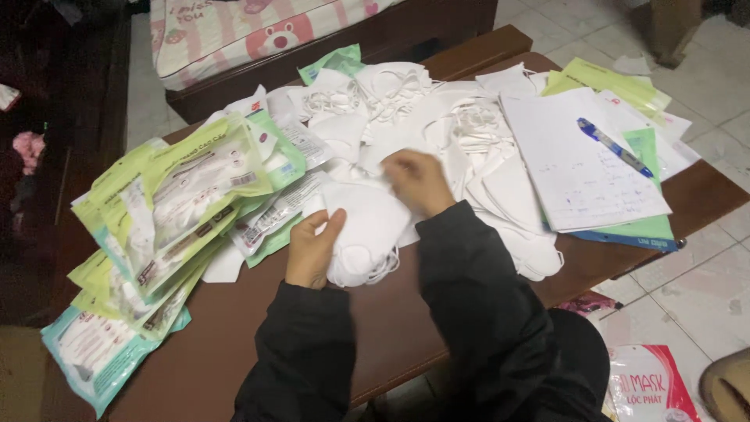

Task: Counting and packaging face masks into plastic bags

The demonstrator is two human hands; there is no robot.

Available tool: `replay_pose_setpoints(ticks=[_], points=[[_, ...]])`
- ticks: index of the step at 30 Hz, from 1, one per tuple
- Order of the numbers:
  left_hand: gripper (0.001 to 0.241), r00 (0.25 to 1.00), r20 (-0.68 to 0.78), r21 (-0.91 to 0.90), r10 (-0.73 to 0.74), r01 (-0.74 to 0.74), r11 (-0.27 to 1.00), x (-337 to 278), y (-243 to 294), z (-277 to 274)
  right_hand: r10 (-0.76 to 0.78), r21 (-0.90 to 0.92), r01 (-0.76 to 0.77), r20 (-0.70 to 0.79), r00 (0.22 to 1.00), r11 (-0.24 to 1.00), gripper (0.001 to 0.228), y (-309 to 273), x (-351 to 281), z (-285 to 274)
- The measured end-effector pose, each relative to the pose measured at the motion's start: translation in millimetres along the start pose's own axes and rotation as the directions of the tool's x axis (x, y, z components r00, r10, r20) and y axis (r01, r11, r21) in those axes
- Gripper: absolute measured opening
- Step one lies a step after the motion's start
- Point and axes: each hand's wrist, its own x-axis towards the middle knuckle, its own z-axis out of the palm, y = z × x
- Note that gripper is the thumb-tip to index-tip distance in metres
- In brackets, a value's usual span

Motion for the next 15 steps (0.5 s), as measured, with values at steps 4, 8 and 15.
replay_pose_setpoints(ticks=[4, 8, 15], points=[[0.026, 0.998, -0.049, -0.094, 0.029, -0.033, 0.995, 12, -2, -15, 0.054, -0.478, -0.087, -0.082, 0.995, 0.874, 0.026, -9, -1, -17], [0.026, 0.994, -0.011, -0.47, 0.108, -0.101, 0.877, -28, 50, 0, 0.224, -0.737, -0.002, 0.202, 0.953, 0.676, 0.094, -49, -20, 15], [0.009, 0.994, -0.071, -0.646, 0.086, -0.111, 0.756, -16, 44, -13, 0.296, -0.905, 0.028, 0.168, 0.94, 0.424, 0.076, -48, -24, 42]])
